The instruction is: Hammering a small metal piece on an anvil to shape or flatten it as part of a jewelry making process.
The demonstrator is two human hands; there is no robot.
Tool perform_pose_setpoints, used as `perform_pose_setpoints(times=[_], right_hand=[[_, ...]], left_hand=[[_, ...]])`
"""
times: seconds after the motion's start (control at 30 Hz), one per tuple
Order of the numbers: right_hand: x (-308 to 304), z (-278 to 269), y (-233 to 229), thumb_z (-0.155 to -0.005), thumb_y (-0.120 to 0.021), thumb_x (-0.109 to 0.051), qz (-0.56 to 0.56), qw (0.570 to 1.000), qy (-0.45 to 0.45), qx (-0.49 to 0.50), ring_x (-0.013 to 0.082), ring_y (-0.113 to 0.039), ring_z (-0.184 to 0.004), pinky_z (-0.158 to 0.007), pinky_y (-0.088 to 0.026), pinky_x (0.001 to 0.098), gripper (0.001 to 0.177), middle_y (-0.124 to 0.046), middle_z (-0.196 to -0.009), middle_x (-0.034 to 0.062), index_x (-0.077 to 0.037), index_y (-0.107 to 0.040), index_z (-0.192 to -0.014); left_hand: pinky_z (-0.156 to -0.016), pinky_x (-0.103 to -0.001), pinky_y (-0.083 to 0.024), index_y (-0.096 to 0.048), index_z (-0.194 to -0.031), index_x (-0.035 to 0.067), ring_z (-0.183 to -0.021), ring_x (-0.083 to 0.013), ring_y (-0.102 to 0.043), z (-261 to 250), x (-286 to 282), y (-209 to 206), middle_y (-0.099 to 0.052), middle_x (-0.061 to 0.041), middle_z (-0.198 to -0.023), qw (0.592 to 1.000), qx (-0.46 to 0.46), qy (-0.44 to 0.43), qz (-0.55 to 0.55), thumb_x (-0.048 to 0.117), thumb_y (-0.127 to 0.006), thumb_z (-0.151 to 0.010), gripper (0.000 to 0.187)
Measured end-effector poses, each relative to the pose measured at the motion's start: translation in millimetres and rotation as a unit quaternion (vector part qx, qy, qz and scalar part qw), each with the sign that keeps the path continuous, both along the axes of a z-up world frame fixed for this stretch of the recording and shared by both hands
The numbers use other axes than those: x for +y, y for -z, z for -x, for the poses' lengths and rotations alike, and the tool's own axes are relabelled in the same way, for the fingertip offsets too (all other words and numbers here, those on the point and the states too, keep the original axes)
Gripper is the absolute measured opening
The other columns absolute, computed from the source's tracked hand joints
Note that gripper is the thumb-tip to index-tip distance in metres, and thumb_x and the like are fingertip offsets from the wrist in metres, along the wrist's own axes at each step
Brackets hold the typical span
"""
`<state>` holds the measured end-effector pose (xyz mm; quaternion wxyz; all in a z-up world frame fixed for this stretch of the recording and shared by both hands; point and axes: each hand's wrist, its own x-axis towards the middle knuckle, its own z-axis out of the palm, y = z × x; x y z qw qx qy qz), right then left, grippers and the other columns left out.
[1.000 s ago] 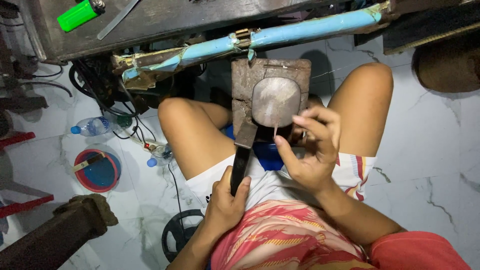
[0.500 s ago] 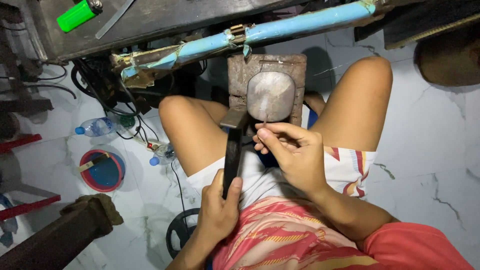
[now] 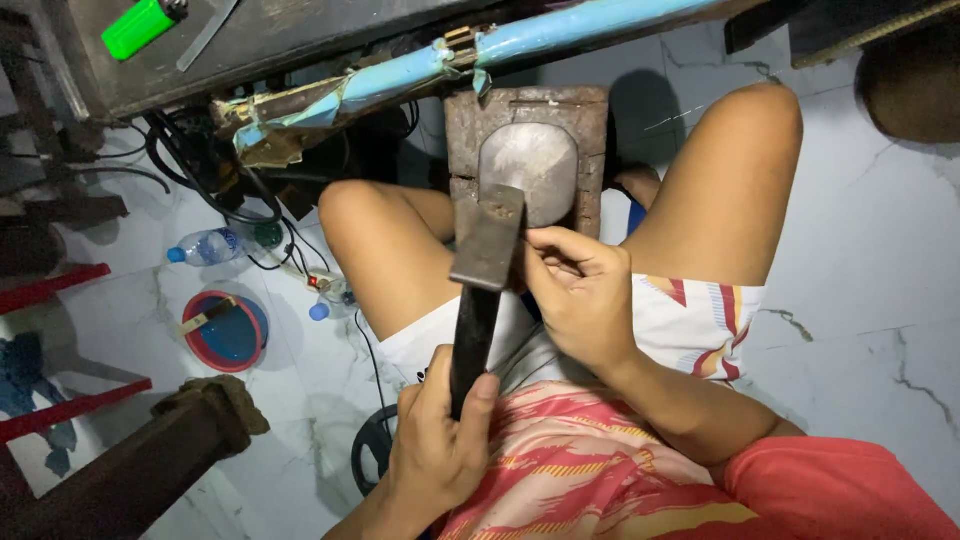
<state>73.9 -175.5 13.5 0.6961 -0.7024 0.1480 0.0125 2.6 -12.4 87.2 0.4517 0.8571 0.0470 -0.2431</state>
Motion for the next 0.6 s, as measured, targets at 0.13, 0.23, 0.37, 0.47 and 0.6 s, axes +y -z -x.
perform_pose_setpoints(times=[0.13, 0.23, 0.37, 0.47, 0.6], right_hand=[[0.3, 1.5, 1.6, -0.096, -0.066, 0.003, -0.020, 1.000, -0.002, -0.004, -0.0012, -0.053, -0.070, -0.060, -0.045, 0.0171, 0.008, -0.065, -0.077, -0.0033, 0.001, -0.073, -0.094], [0.9, 1.2, 1.6, -0.096, -0.066, 0.003, -0.041, 0.999, -0.001, -0.007, -0.0009, -0.055, -0.072, -0.061, -0.047, 0.0166, 0.007, -0.067, -0.079, -0.0021, 0.001, -0.073, -0.094], [-0.3, 7.5, 5.5, -0.094, -0.069, 0.005, -0.106, 0.994, -0.018, -0.004, 0.0050, -0.065, -0.086, -0.076, -0.058, 0.0191, 0.011, -0.073, -0.094, 0.0054, 0.006, -0.072, -0.104], [0.7, 5.8, -0.5, -0.095, -0.066, 0.005, -0.058, 0.998, -0.014, -0.013, 0.0009, -0.056, -0.077, -0.066, -0.050, 0.0175, 0.007, -0.066, -0.082, -0.0013, 0.002, -0.072, -0.091], [2.3, 0.9, -0.6, -0.095, -0.065, 0.005, -0.050, 0.998, -0.022, -0.025, -0.0007, -0.047, -0.070, -0.060, -0.042, 0.0178, 0.010, -0.057, -0.075, -0.0047, 0.000, -0.069, -0.088]], left_hand=[[-0.049, -0.039, -0.035, -0.047, -0.087, 0.012, -0.046, -0.0233, -0.034, 10.1, 0.4, 2.8, -0.032, 0.000, -0.060, 0.998, -0.061, -0.003, -0.014, 0.039, -0.048, -0.101, 0.031], [-0.051, -0.040, -0.038, -0.048, -0.089, 0.012, -0.044, -0.0260, -0.036, 8.2, -0.4, 10.5, -0.035, 0.000, -0.058, 0.999, -0.040, -0.002, -0.028, 0.038, -0.049, -0.102, 0.029], [-0.056, -0.040, -0.041, -0.046, -0.087, 0.014, -0.044, -0.0289, -0.040, 8.1, -0.7, 15.2, -0.036, -0.001, -0.056, 0.999, -0.002, -0.003, -0.051, 0.039, -0.049, -0.103, 0.030], [-0.048, -0.037, -0.034, -0.044, -0.083, 0.013, -0.046, -0.0177, -0.030, -0.2, -1.5, 1.1, -0.030, 0.002, -0.058, 1.000, -0.002, -0.006, -0.012, 0.038, -0.049, -0.105, 0.033], [-0.069, -0.041, -0.045, -0.052, -0.093, 0.016, -0.058, -0.0363, -0.053, 14.8, 1.4, 0.3, -0.051, -0.003, -0.065, 0.997, -0.013, -0.009, -0.081, 0.041, -0.045, -0.101, 0.027]])
